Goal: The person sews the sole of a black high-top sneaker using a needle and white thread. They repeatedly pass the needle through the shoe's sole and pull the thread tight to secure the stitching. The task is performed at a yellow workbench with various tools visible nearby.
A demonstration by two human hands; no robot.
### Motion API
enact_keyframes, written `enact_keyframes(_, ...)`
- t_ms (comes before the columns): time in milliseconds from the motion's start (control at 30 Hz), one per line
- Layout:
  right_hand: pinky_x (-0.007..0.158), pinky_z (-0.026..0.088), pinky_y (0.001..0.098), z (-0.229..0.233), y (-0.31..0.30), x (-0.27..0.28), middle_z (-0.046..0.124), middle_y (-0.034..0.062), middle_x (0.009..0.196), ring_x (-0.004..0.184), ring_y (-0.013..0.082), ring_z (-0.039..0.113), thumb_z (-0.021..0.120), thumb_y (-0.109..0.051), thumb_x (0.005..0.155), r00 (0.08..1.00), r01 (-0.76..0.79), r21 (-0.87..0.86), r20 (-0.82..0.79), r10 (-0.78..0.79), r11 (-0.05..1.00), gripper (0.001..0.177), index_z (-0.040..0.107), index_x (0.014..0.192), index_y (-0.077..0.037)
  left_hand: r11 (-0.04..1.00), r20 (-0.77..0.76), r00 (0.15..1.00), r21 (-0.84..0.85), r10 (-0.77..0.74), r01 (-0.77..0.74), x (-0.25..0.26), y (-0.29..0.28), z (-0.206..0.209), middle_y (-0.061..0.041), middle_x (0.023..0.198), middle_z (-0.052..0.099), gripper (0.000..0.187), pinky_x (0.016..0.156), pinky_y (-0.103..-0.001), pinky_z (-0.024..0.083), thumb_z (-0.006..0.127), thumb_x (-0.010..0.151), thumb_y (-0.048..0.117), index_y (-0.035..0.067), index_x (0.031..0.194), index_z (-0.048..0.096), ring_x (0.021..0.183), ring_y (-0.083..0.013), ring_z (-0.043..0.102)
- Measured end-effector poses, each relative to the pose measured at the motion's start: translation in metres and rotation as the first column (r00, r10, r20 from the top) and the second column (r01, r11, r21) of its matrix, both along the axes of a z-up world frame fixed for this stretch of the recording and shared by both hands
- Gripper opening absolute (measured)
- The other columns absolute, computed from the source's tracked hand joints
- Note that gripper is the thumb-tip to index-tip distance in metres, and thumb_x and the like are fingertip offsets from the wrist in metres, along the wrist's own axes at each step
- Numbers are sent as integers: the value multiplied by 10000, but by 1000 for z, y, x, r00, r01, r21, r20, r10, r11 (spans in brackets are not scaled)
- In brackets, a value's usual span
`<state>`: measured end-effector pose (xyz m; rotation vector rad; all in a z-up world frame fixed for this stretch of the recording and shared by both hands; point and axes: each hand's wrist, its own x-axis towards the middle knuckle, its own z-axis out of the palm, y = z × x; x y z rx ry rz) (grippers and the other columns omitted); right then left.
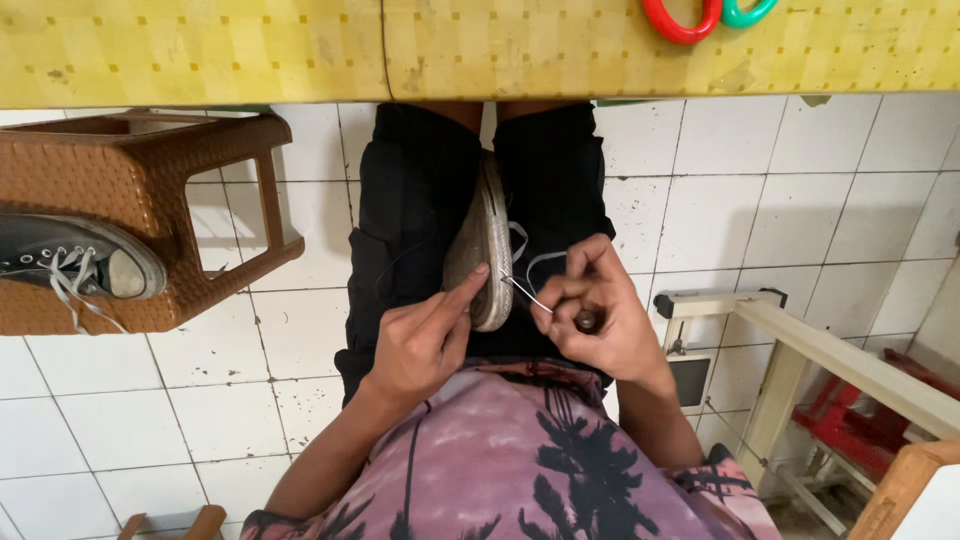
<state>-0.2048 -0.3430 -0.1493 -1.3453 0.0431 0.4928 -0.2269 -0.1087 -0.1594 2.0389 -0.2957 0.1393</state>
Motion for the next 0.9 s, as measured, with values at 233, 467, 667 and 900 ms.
enact_keyframes(233,520,467,334,17,-100,22,784,161,848,518,234,617,707,-27,764,929,-370,-589,-236,285,719,388,484,1073,-96,1000,-10,1000,22,-2,2,-1,2,-1,-93,646,665,404,404,-301,498,575,937,-70,32,1299,721,430,-214,595)
enact_keyframes(467,896,518,559,48,-75,39,629,240,1396,1043,428,684,577,67,865,978,-208,-960,-203,47,185,600,509,1452,-32,988,41,991,87,-129,125,-1,8,-2,-46,781,598,407,614,-298,550,607,1017,-90,-22,1417,565,602,-142,522)
enact_keyframes(667,986,556,469,54,23,18,701,191,1308,1192,393,687,726,-183,915,896,136,-666,398,196,733,403,659,1283,-33,992,23,998,109,-65,62,-2,2,-3,-106,787,748,388,494,-307,579,600,937,-58,19,1300,715,566,-226,702)
enact_keyframes(900,512,534,330,24,48,15,687,-1,654,527,225,672,859,-505,756,922,66,-785,285,264,616,480,667,1036,-166,965,114,991,261,-68,36,3,15,10,-40,646,602,326,498,-273,556,560,967,-16,44,1221,755,522,-204,634)
